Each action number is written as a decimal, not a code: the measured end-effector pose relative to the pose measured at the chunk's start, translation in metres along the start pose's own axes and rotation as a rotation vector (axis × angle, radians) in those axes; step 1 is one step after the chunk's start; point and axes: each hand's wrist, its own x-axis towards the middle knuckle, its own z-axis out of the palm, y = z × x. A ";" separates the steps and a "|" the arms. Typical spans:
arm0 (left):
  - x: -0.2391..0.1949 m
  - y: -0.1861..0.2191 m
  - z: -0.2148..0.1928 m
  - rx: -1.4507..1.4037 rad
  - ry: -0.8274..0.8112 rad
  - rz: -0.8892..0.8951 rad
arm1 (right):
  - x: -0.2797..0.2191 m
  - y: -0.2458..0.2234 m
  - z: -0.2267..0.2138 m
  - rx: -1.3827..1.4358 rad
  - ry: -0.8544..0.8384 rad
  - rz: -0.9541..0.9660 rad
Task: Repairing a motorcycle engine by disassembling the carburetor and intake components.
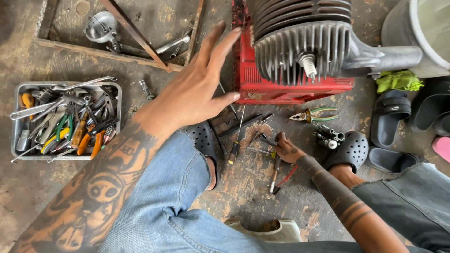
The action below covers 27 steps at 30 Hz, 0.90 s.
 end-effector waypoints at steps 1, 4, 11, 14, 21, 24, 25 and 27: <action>-0.003 -0.001 -0.001 -0.041 -0.061 -0.061 | 0.002 -0.010 0.005 0.088 0.064 0.010; -0.012 -0.002 -0.006 -0.108 -0.203 -0.203 | -0.006 -0.006 0.036 -0.165 0.088 -0.095; -0.033 -0.011 0.017 -0.137 -0.498 -0.410 | 0.019 -0.116 -0.019 0.105 0.087 0.489; -0.042 -0.011 0.035 -0.213 -0.502 -0.364 | 0.010 -0.055 0.023 0.061 0.054 0.424; -0.074 -0.015 0.105 0.019 -0.759 -0.219 | 0.013 -0.101 0.004 -0.088 0.022 0.400; -0.070 -0.010 0.106 0.076 -0.796 -0.153 | 0.013 -0.106 -0.004 -0.141 -0.018 0.398; -0.065 -0.007 0.104 0.109 -0.790 -0.144 | 0.012 -0.110 -0.010 -0.113 -0.035 0.400; -0.058 -0.008 0.101 0.145 -0.783 -0.130 | 0.012 -0.112 -0.017 -0.085 -0.048 0.403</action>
